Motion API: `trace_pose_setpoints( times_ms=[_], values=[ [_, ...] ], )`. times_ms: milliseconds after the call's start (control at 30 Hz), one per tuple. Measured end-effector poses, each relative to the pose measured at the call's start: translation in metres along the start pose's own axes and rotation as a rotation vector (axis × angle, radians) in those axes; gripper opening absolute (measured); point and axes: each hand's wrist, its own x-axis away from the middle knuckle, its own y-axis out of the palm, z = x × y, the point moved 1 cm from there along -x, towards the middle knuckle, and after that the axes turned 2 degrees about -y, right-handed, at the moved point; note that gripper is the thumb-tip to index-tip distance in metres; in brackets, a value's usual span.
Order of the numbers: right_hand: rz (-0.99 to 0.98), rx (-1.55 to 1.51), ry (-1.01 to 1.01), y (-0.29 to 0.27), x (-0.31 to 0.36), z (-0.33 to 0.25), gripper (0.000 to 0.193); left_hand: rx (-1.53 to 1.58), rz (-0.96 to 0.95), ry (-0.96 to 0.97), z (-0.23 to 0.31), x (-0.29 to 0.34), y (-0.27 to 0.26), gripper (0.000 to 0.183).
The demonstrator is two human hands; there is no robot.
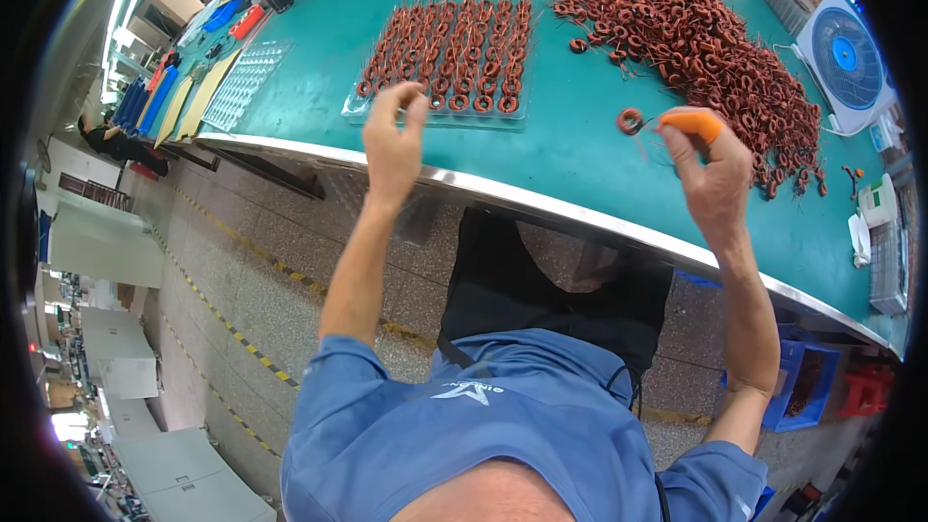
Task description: Picking up copper coils, checking the wires, and placing them into a plastic sorting tray.
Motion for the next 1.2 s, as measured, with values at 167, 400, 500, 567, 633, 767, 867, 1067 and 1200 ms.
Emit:
trace_pose_setpoints(
  times_ms=[167,400,500,567,633,767,867,1067,1200],
  values=[
    [-0.265,-0.310,0.224,0.034,0.010,-0.016,0.013,0.656,-0.519,-0.094,0.068,0.063,0.051,0.041],
    [-0.207,-0.184,0.068,0.069,0.012,-0.044,0.020,0.990,-0.561,-0.524,0.080,0.092,0.053,0.027],
    [-0.203,-0.148,0.154,0.046,0.024,-0.029,0.011,1.106,-0.658,-0.518,0.097,0.092,0.078,0.033],
    [-0.174,-0.301,0.266,0.048,0.035,-0.015,0.013,1.154,-0.633,-0.476,0.101,0.096,0.084,0.031],
    [-0.227,-0.485,0.323,0.060,0.039,-0.016,0.014,1.042,-0.581,-0.418,0.100,0.101,0.067,0.032],
    [-0.348,-0.555,0.352,0.061,0.036,-0.019,0.018,0.867,-0.602,-0.370,0.098,0.098,0.051,0.031],
    [-0.233,-0.476,0.343,0.065,0.041,-0.008,0.022,0.934,-0.559,-0.315,0.102,0.102,0.060,0.023],
    [-0.255,-0.558,0.453,0.059,0.039,-0.023,0.023,0.867,-0.530,-0.231,0.099,0.110,0.071,0.015],
    [-0.320,-0.464,0.388,0.050,0.045,-0.014,0.022,0.827,-0.568,-0.168,0.104,0.114,0.070,0.014]
  ],
)
